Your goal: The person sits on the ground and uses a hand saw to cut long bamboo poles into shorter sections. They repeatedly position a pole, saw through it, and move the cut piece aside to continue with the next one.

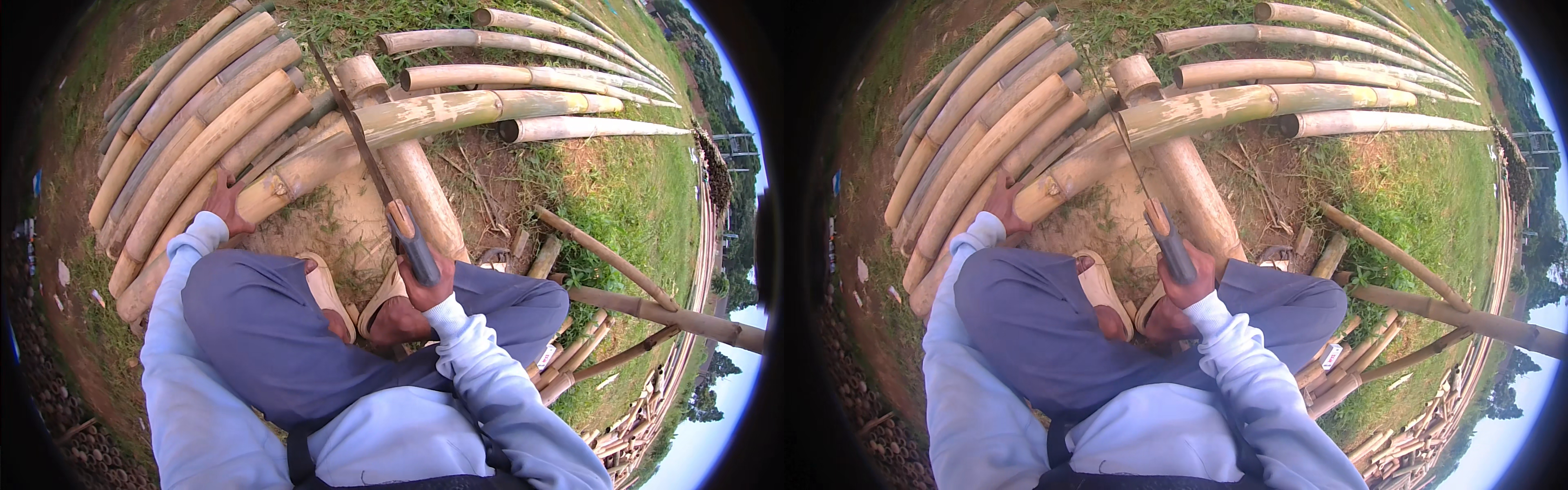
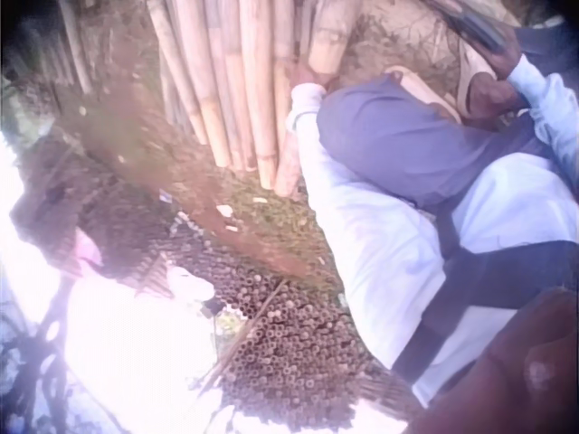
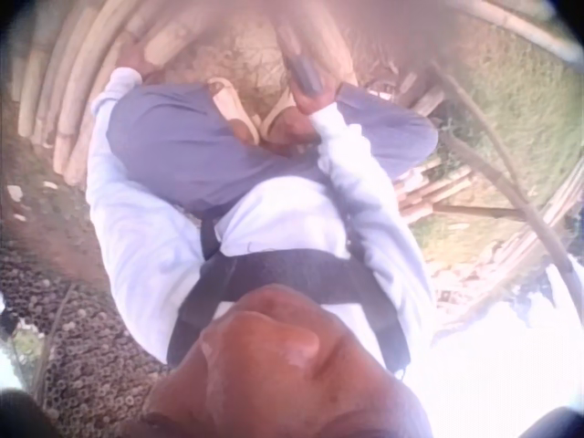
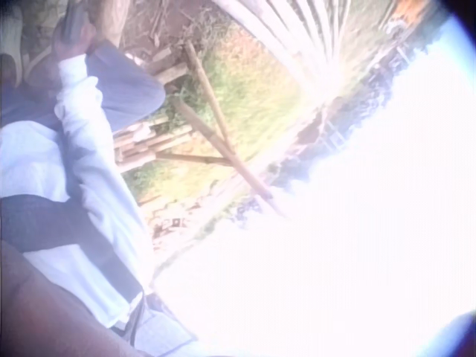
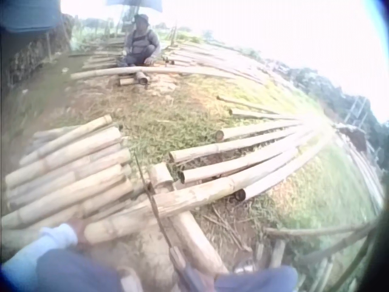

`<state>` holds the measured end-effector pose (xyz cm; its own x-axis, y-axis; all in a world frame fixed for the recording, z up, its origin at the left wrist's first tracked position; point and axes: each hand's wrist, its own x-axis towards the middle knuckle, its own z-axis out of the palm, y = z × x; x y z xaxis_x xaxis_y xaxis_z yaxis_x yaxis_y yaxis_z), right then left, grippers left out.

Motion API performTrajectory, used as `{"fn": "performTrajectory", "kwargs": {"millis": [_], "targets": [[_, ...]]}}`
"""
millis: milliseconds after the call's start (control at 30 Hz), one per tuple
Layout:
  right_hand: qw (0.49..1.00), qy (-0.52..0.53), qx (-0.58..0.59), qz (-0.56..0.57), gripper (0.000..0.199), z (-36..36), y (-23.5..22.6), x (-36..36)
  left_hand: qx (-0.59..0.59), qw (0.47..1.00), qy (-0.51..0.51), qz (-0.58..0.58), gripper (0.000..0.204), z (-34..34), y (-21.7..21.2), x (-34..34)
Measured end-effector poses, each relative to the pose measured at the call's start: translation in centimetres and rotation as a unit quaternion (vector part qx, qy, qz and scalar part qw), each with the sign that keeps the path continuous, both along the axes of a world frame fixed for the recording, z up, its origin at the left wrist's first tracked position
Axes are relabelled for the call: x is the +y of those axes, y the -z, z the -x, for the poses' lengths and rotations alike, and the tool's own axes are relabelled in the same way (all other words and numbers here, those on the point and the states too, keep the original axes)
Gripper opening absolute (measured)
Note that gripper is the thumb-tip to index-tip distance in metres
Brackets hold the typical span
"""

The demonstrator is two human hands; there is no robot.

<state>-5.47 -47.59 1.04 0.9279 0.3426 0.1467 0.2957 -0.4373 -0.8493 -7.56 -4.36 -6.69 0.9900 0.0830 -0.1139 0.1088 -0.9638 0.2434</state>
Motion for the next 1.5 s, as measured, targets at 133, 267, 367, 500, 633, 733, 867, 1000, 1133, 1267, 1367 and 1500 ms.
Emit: {"fn": "performTrajectory", "kwargs": {"millis": [133,267,367,500,633,733,867,1000,1133,1267,1367,1500], "targets": [[0.999,-0.014,-0.014,0.043,0.018,-0.9,2.9,0.2,0.095,0.993,-0.035,0.06,0.098,0.2,0.2,0.8],[0.998,0.008,0.057,-0.005,0.012,-0.7,3.1,0.4,0.025,0.997,-0.071,-0.005,0.094,1.6,0.4,-2.3],[0.997,-0.002,0.079,-0.008,0.012,-0.6,3.6,0.5,-0.005,0.993,-0.088,-0.075,0.09,1.7,0.3,-3.9],[0.995,0.003,0.097,0.028,0.014,1.0,2.2,-0.6,0.044,0.995,-0.074,-0.053,0.09,0.7,-0.2,-2.8],[0.993,0.032,0.103,0.055,0.022,6.4,-1.5,-4.3,0.065,0.996,-0.061,-0.008,0.085,1.1,-0.4,-1.8],[0.997,0.032,0.043,0.056,0.016,5.2,-0.9,-3.5,0.083,0.994,-0.064,0.02,0.081,-0.4,-0.6,-1.2],[0.998,0.038,0.019,0.049,0.013,1.2,1.5,-0.5,0.148,0.981,-0.097,0.075,0.081,-1.4,-1.7,-3.5],[0.998,0.016,0.027,0.055,0.015,3.4,0.2,-3.2,0.092,0.991,-0.086,0.046,0.083,0.3,0.6,-2.9],[0.998,0.025,-0.002,0.059,0.012,2.8,-0.2,-2.5,0.054,0.993,-0.064,0.085,0.086,0.9,1.7,-2.7],[0.998,0.037,-0.006,0.056,0.014,-0.4,-0.2,0.2,0.111,0.987,-0.075,0.093,0.089,-0.2,0.1,-3.7],[0.997,0.022,0.008,0.08,0.012,2.1,-1.7,-3.2,0.094,0.988,-0.083,0.092,0.086,0.6,0.7,-2.7],[0.995,0.022,-0.002,0.094,0.017,2.6,-2.7,-4.6,0.112,0.983,-0.077,0.121,0.086,0.1,0.0,-3.2]]}}
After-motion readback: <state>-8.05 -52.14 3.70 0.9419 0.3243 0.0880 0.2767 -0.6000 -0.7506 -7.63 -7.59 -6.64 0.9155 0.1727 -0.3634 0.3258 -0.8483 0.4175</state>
